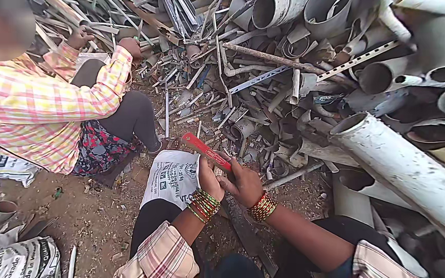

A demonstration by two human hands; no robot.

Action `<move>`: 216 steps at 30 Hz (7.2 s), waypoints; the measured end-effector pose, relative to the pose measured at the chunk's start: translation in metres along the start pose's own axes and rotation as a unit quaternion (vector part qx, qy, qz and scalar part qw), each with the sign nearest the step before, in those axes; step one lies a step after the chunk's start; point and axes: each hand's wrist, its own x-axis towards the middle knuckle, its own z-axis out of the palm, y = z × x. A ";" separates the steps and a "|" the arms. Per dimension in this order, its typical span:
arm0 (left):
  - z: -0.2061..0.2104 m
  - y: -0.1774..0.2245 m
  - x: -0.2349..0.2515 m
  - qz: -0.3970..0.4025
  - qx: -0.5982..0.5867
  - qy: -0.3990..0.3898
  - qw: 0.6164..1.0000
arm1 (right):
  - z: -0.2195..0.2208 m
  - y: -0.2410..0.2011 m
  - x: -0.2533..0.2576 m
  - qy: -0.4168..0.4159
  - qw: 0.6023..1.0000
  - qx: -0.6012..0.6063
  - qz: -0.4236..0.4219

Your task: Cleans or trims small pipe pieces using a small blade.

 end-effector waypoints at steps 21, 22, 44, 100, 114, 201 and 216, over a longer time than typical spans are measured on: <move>-0.004 0.002 -0.002 0.015 0.040 -0.016 0.999 | -0.010 -0.003 0.006 -0.014 1.000 -0.005 -0.012; -0.005 0.000 -0.003 0.014 0.043 -0.013 0.999 | -0.009 -0.002 0.005 -0.024 1.000 -0.002 -0.007; -0.013 -0.005 -0.005 -0.012 0.071 0.036 0.997 | -0.009 -0.013 -0.003 -0.173 0.980 0.056 0.084; -0.005 -0.001 -0.008 0.078 0.038 -0.098 0.991 | -0.015 -0.012 0.003 -0.016 0.999 0.034 -0.021; -0.011 0.016 0.013 0.041 -0.009 -0.108 0.993 | -0.033 -0.012 0.012 -0.026 0.997 0.079 -0.003; -0.012 0.014 0.007 0.066 0.024 -0.070 0.995 | -0.017 0.006 0.016 -0.017 0.970 0.233 0.064; -0.005 0.012 0.001 -0.018 -0.001 -0.018 1.000 | -0.030 0.005 0.018 -0.118 0.969 0.187 0.109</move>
